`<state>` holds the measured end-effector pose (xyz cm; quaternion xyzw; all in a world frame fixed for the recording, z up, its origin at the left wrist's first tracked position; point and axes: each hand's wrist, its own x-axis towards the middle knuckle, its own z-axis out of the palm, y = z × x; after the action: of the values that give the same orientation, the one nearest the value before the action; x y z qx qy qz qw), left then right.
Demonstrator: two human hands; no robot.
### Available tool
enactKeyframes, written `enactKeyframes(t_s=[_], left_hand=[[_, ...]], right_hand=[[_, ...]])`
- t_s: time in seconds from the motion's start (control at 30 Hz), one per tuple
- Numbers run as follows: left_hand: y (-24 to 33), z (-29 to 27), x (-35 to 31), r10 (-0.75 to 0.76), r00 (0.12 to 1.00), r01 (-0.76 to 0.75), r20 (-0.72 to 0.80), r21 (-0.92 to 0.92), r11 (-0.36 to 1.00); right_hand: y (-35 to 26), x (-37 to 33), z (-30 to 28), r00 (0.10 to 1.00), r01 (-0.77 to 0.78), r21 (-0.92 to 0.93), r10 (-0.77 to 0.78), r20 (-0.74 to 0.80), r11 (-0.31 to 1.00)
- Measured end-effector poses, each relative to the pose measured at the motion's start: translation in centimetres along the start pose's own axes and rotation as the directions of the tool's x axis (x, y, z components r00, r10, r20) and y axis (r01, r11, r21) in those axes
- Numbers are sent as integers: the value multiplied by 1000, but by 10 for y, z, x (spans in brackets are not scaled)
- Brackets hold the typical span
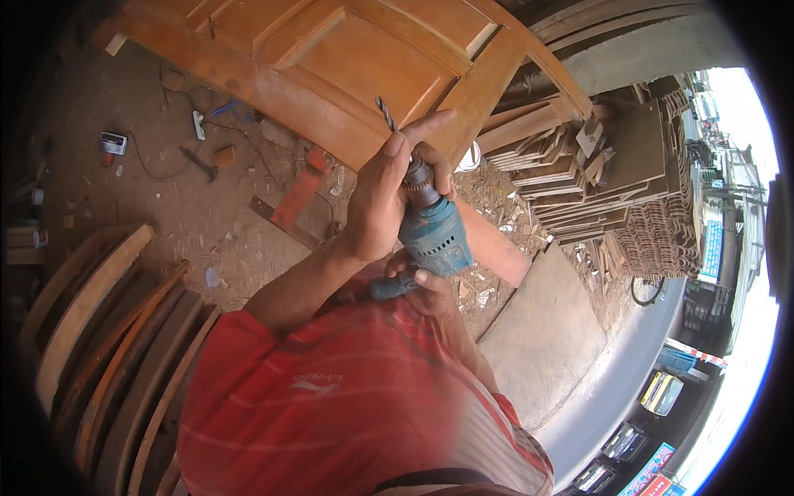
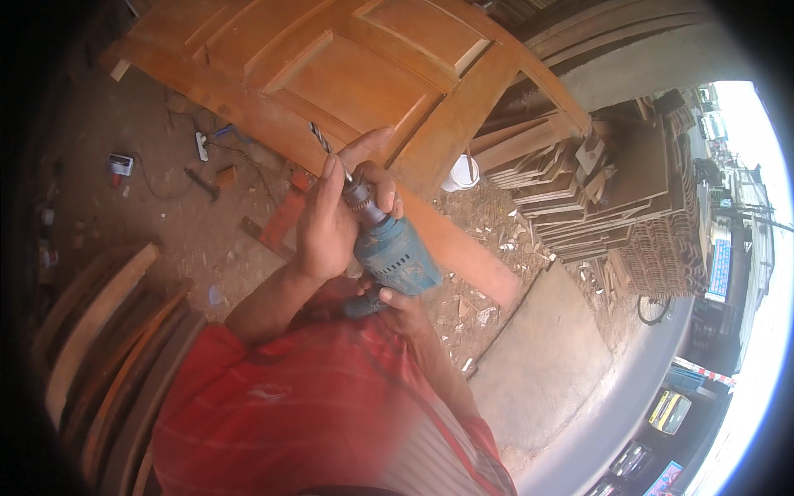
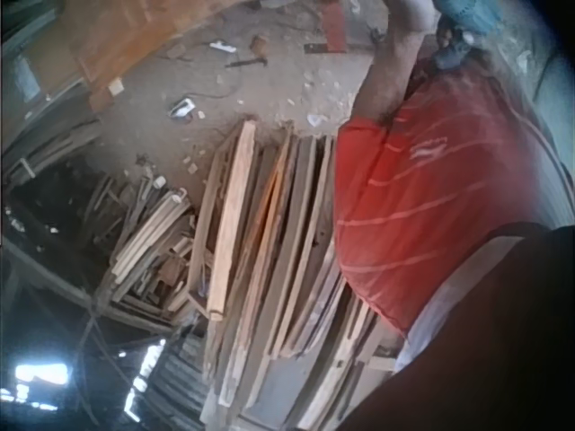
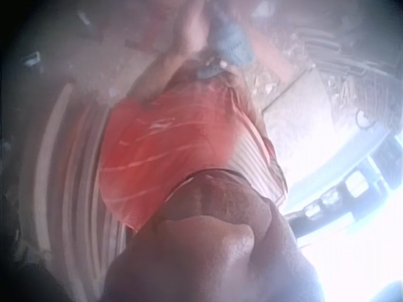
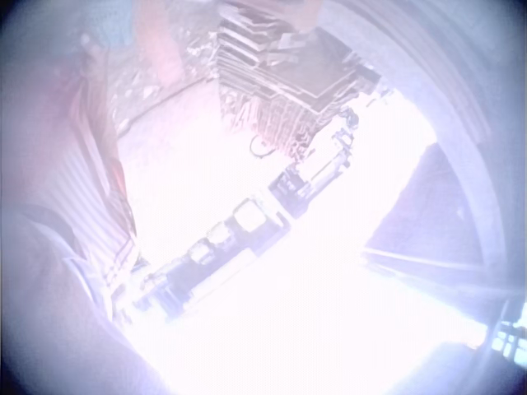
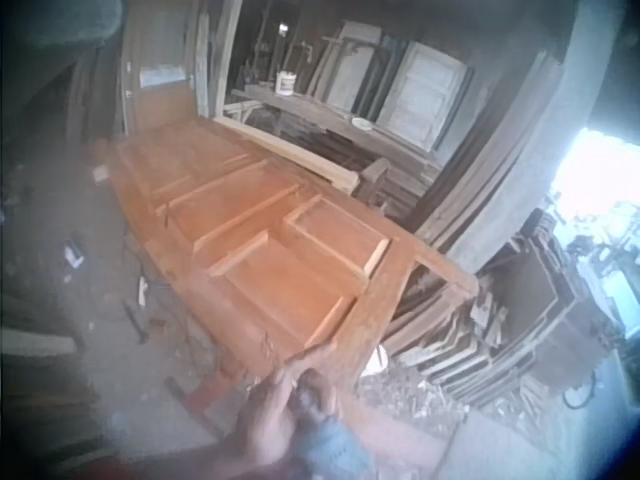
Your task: The person uses an electric drill to create holes in the edge of a wooden door panel, then stops to inspect and adjust the drill bit by hand.
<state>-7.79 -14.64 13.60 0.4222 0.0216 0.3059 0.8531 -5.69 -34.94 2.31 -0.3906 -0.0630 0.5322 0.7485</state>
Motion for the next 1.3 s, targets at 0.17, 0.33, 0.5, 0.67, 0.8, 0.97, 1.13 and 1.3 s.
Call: enactKeyframes(t_s=[0.17, 0.33, 0.5, 0.67, 0.8, 0.97, 1.13, 1.3], left_hand=[[-1, -21, 22, -102, 985, 94, -140, -60, 994], [-7, -37, 32, -183, 940, 106, -288, -262, 959], [-11, -30, 31, -214, 925, 132, -312, -265, 955], [-18, -20, 35, -207, 947, 135, -246, -278, 951], [-24, -14, 37, -222, 937, 158, -269, -240, 958], [-31, -8, 41, -243, 938, 189, -247, -222, 956], [-38, -5, 45, -250, 933, 193, -259, -224, 955], [-40, 0, 47, -249, 924, 169, -289, -274, 947]], right_hand=[[-14, 2, 37, 997, 66, -71, -67, -24, 995], [-30, -1, 57, 992, 112, -230, -121, -25, 967], [-34, -5, 56, 991, 133, -238, -137, 0, 962], [-29, -10, 40, 976, 216, -357, -215, 43, 909], [-32, -14, 35, 981, 187, -389, -192, 27, 902], [-35, -14, 27, 973, 229, -368, -222, 61, 901], [-41, -15, 25, 978, 204, -296, -205, 26, 933], [-43, -12, 19, 971, 237, -289, -233, 46, 928]])
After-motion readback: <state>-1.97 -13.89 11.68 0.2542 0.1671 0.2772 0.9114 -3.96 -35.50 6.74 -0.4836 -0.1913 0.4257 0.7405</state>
